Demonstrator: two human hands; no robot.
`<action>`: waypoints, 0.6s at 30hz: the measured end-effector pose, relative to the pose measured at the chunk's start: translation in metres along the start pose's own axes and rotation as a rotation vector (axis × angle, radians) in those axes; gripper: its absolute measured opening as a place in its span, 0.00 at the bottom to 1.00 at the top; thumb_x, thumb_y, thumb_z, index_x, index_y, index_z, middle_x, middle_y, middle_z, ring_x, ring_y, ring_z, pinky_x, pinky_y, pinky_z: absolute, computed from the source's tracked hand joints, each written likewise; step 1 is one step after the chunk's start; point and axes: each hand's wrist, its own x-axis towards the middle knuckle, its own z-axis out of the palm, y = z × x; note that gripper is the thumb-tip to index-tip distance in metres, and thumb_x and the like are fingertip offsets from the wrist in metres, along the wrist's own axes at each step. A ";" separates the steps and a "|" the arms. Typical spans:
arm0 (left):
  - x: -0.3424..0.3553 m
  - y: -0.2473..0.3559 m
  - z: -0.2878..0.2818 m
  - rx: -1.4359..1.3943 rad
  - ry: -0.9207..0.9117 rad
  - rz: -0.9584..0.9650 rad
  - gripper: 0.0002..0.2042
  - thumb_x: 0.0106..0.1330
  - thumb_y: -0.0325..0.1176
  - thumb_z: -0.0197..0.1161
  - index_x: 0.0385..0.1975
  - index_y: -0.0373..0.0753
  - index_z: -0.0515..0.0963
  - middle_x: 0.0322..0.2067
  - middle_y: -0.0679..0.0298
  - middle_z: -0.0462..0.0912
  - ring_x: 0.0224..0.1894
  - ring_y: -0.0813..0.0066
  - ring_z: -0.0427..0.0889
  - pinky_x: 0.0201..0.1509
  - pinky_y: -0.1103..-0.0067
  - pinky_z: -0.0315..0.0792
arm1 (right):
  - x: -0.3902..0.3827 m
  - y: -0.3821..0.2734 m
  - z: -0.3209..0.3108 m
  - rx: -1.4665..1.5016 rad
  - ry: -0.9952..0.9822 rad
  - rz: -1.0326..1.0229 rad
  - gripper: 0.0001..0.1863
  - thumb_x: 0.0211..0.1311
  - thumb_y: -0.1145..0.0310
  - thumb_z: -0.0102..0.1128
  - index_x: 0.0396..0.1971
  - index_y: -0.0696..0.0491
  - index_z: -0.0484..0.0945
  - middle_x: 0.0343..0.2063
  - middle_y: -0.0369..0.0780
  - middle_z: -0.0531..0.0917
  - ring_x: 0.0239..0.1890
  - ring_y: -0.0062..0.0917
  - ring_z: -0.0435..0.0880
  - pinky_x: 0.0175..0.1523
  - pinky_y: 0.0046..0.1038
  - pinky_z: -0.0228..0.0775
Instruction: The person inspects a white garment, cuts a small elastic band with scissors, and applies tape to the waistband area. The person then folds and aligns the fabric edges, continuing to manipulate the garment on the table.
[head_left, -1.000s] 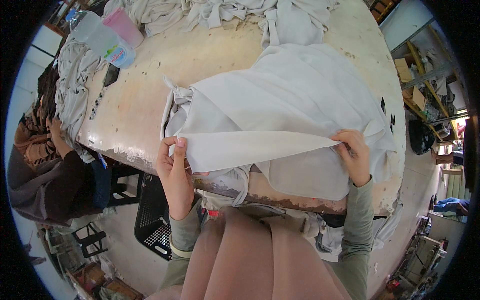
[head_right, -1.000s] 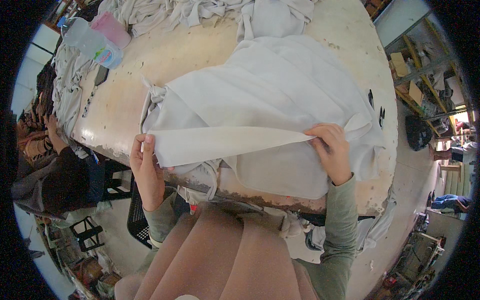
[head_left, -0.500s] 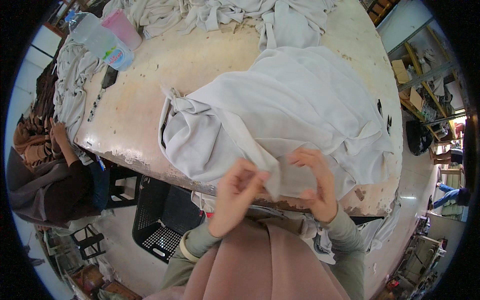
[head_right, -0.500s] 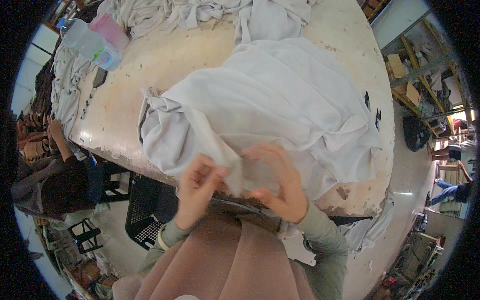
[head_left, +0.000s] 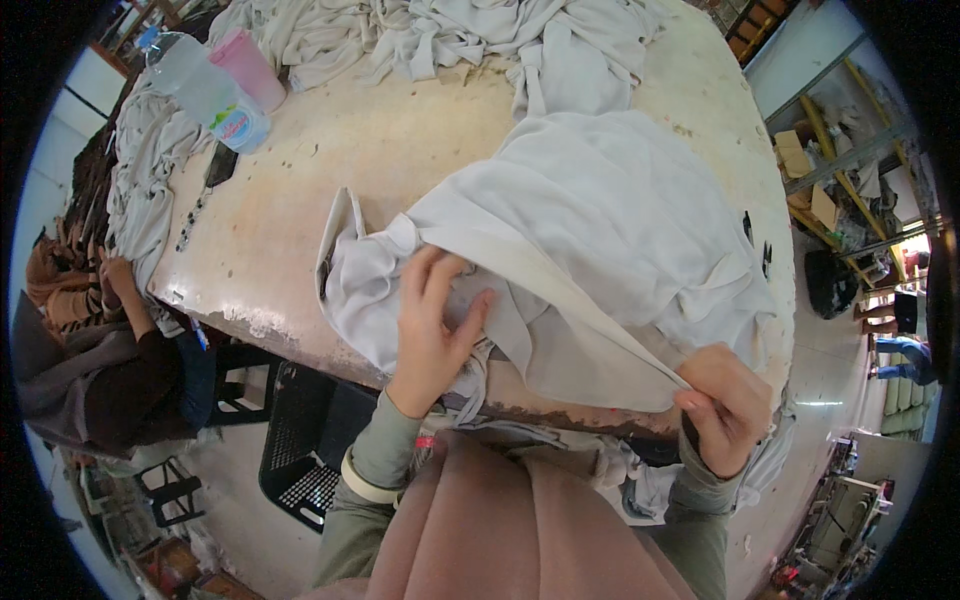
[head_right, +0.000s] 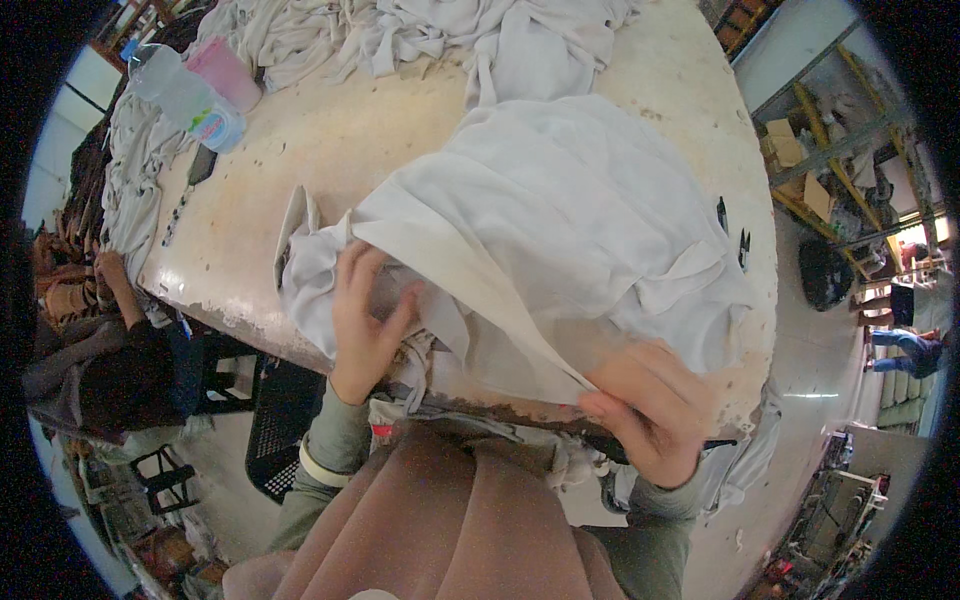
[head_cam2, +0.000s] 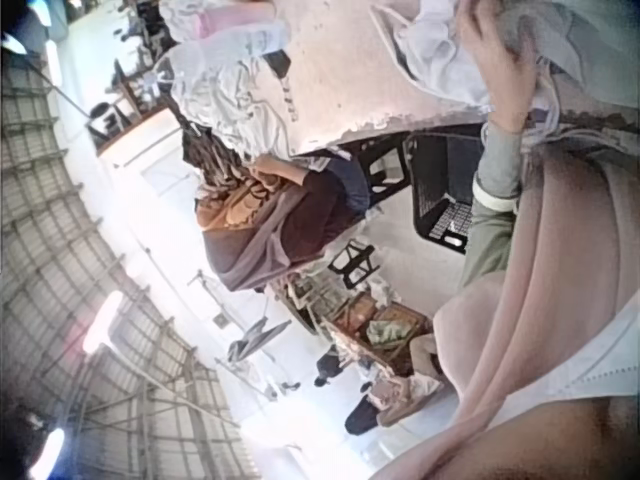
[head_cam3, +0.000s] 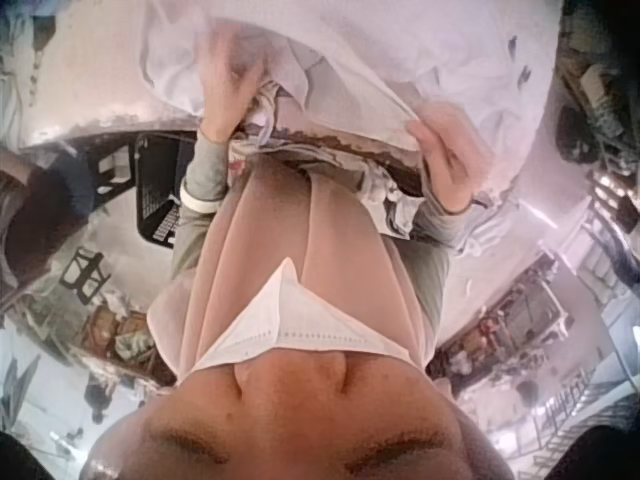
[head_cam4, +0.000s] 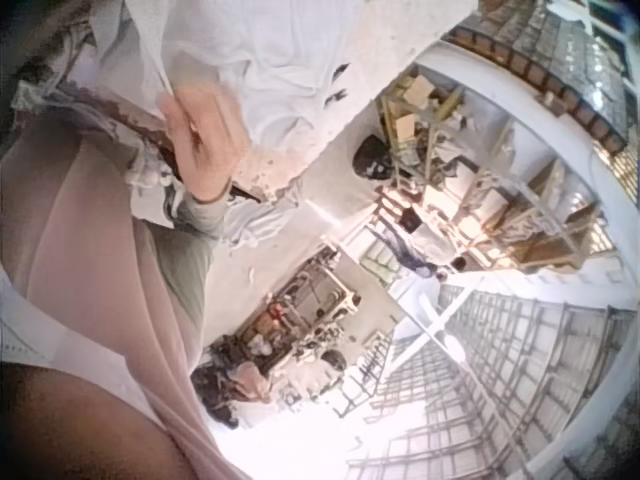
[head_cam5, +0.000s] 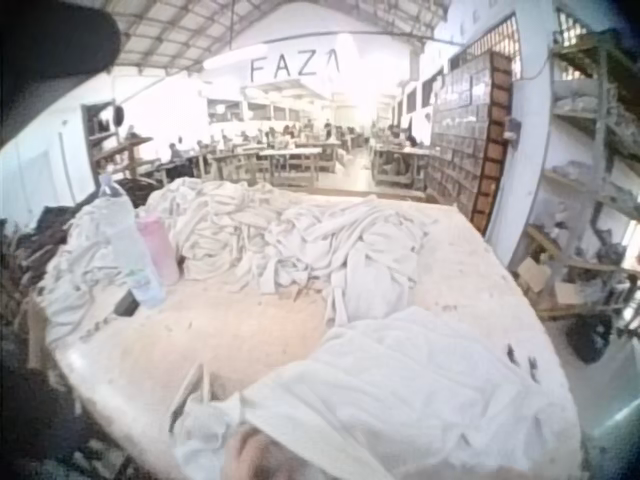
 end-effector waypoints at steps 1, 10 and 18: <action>0.005 -0.002 0.003 -0.016 0.030 0.013 0.21 0.49 0.21 0.65 0.47 0.35 0.73 0.44 0.55 0.74 0.48 0.60 0.73 0.51 0.74 0.68 | -0.002 0.001 -0.008 -0.036 0.043 -0.103 0.08 0.50 0.72 0.66 0.26 0.61 0.79 0.23 0.41 0.80 0.26 0.30 0.77 0.32 0.28 0.66; 0.023 0.011 0.005 0.162 0.048 -0.027 0.09 0.50 0.28 0.68 0.32 0.43 0.79 0.37 0.65 0.76 0.37 0.65 0.72 0.37 0.74 0.67 | -0.025 0.012 -0.055 -0.330 0.555 0.076 0.09 0.60 0.70 0.57 0.26 0.61 0.75 0.24 0.35 0.75 0.26 0.21 0.69 0.34 0.21 0.60; 0.035 -0.010 -0.002 0.325 -0.213 0.174 0.04 0.55 0.32 0.65 0.27 0.41 0.78 0.28 0.66 0.78 0.39 0.63 0.72 0.43 0.68 0.64 | -0.021 0.049 -0.104 -0.289 0.761 0.341 0.15 0.68 0.62 0.52 0.30 0.59 0.76 0.26 0.31 0.75 0.29 0.13 0.68 0.36 0.14 0.59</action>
